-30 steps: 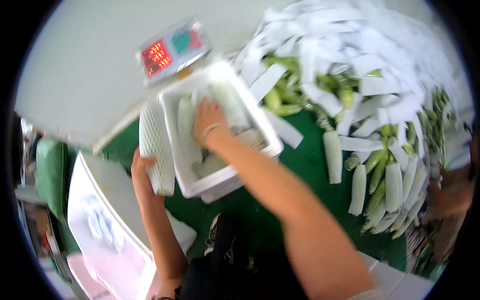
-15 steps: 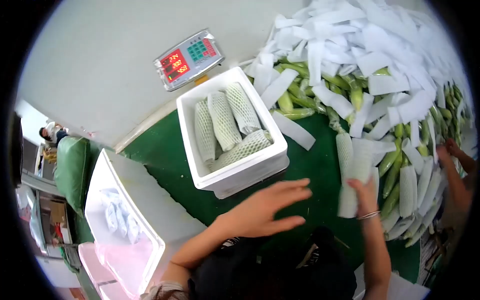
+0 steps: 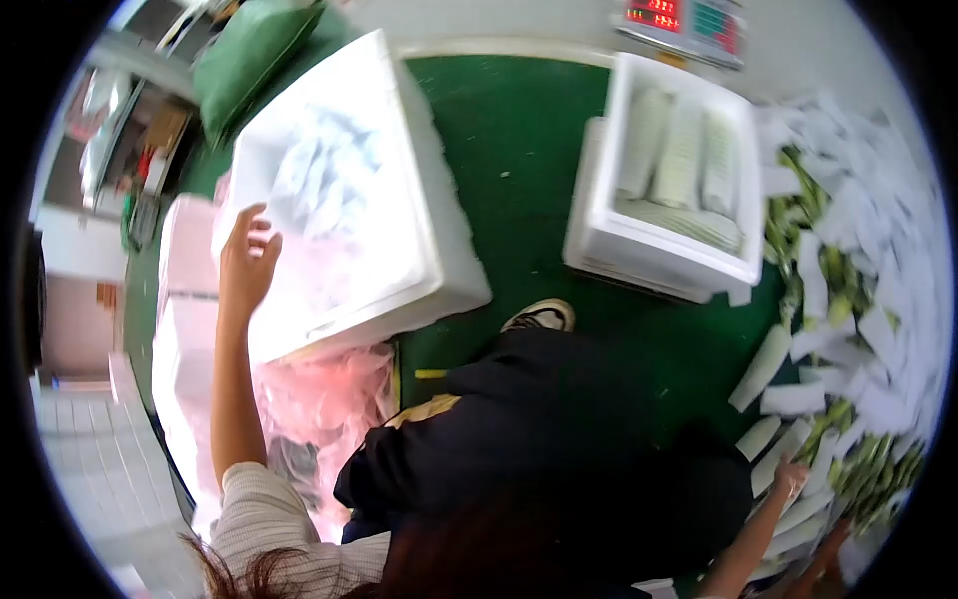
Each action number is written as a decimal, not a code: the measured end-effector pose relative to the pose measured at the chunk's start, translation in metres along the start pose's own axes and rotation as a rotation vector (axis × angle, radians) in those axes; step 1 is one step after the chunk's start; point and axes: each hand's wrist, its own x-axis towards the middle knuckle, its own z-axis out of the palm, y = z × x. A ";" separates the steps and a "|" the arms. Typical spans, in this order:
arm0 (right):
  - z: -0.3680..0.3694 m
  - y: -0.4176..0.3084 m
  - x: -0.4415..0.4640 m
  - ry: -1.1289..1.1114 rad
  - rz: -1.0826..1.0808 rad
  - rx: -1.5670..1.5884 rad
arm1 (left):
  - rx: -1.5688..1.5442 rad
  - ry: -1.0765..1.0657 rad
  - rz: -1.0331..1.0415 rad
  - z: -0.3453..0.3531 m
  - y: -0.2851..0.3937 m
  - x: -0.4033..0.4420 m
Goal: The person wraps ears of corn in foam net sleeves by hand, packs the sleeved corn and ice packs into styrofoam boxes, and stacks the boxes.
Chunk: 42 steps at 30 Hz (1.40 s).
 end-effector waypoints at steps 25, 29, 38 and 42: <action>-0.060 0.032 -0.275 -0.023 -0.333 0.283 | 0.134 -0.365 -0.155 0.170 -0.324 0.240; -0.058 0.050 -0.271 -0.144 -0.270 0.317 | -0.787 -0.294 -0.416 0.123 -0.221 0.200; -0.115 -0.129 -0.308 -0.307 -0.654 0.981 | -0.450 -0.344 1.068 0.165 0.235 0.123; -0.104 -0.136 -0.298 -0.179 -0.974 0.883 | -0.123 -0.432 1.197 0.259 0.341 0.083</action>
